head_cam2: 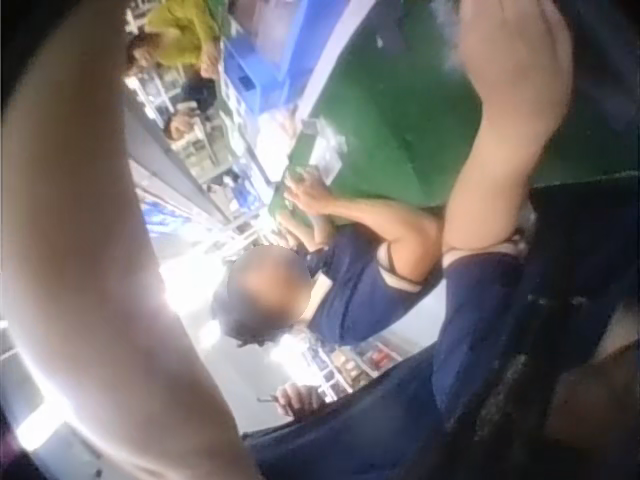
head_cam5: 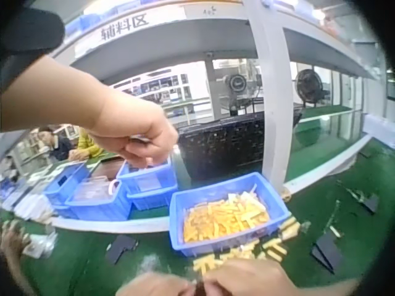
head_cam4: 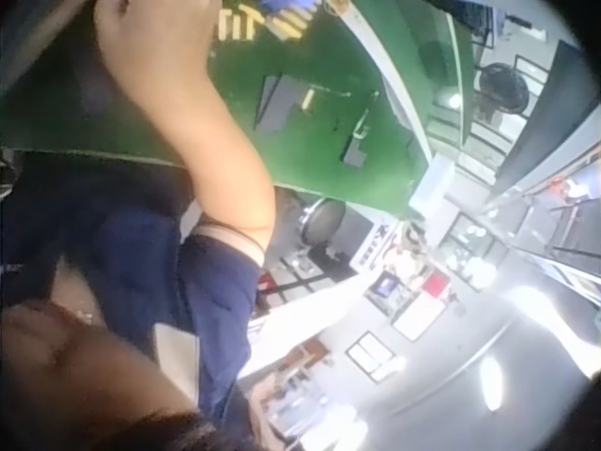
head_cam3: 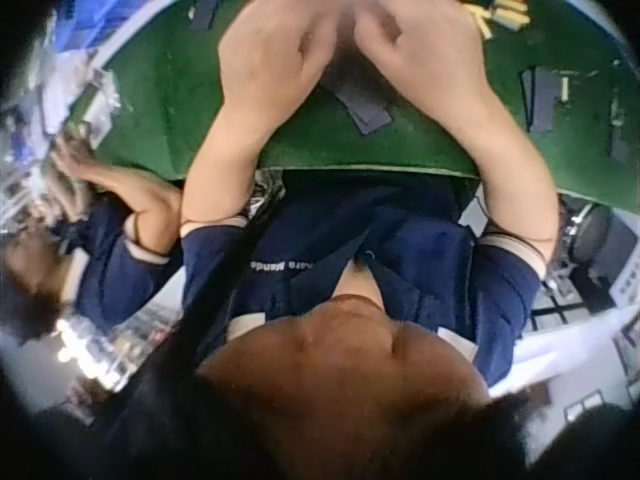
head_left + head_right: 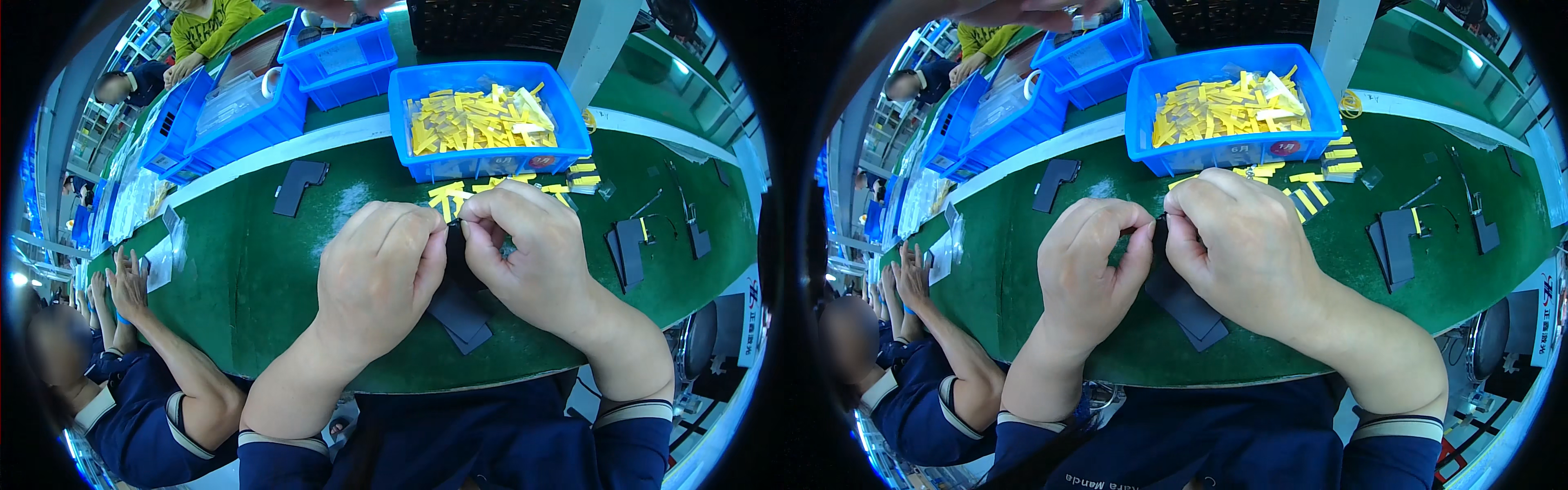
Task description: The person sits at a green workbench in a factory setting, repeatedly picking up small black rectangular components and yellow strips. They peel the backing off the yellow strips and apply them to the edges of the black components by hand. The person handles the items one at a time, placing the finished units on the table.
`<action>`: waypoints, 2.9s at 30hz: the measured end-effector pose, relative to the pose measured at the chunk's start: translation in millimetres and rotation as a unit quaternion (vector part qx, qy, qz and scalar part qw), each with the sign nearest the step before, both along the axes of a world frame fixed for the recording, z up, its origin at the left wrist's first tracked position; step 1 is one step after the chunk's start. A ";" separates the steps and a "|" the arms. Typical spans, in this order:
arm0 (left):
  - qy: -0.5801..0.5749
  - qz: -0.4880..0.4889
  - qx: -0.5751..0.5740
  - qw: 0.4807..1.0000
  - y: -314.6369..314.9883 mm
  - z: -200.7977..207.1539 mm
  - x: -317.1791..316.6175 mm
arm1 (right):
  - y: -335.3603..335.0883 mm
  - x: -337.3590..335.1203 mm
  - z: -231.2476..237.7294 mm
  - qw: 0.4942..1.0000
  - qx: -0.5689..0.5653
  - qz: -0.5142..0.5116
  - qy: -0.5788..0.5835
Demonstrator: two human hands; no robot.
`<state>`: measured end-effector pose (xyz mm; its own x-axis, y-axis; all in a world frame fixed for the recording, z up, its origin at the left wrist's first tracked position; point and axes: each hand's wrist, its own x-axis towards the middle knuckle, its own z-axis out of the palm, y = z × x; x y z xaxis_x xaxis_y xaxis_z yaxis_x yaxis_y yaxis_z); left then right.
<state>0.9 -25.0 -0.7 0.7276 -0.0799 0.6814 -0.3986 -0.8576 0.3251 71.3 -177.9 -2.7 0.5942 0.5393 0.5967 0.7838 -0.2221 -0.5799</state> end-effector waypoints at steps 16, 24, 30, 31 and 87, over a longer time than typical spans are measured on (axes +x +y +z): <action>0.094 -0.027 -0.093 0.991 9.0 2.3 0.6 | -2.6 1.8 1.1 0.999 -0.010 0.028 -0.023; 0.151 -0.058 -0.174 0.971 17.1 7.2 1.8 | -2.5 3.0 3.6 0.998 0.003 0.046 -0.048; 0.178 -0.093 -0.154 0.968 24.4 10.6 2.2 | -3.0 5.1 3.8 0.995 0.010 0.066 -0.069; 0.161 -0.095 -0.138 0.973 24.8 8.8 2.9 | -2.8 5.2 3.9 0.995 0.011 0.067 -0.073; 0.120 -0.015 -0.189 0.975 17.1 12.9 -3.1 | -5.3 12.7 9.1 0.996 0.065 -0.008 0.059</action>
